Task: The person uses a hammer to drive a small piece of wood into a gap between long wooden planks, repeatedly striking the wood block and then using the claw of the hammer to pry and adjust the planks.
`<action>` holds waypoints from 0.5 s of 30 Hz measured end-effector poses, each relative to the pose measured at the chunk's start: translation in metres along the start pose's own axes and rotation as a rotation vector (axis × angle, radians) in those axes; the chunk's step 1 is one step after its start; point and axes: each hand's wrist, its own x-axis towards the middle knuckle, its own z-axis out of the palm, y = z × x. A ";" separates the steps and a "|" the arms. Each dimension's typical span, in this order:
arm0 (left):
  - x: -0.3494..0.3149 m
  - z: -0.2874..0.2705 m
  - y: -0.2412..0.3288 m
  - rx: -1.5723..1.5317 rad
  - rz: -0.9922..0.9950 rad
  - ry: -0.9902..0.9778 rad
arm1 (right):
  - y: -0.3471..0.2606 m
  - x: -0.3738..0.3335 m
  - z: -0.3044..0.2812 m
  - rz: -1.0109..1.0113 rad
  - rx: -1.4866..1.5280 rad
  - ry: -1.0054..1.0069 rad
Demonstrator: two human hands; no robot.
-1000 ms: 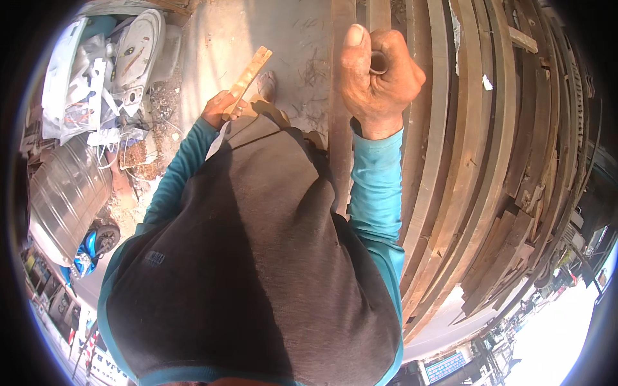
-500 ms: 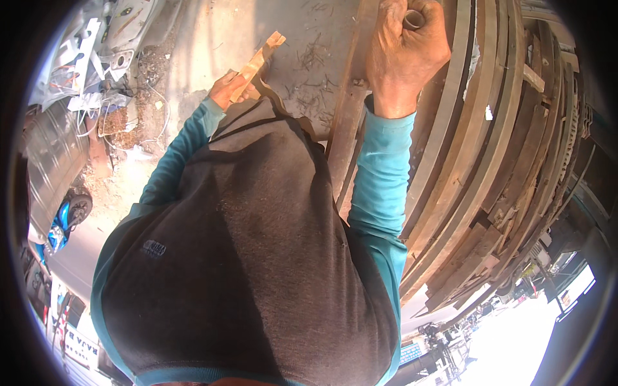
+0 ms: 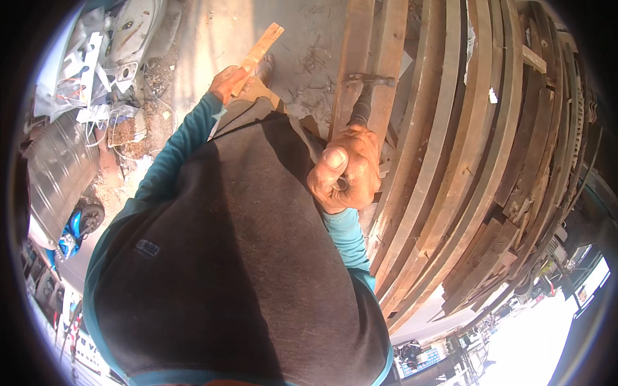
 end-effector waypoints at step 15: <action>0.067 0.115 0.078 0.952 0.705 -0.143 | 0.060 0.085 -0.039 0.093 0.322 0.185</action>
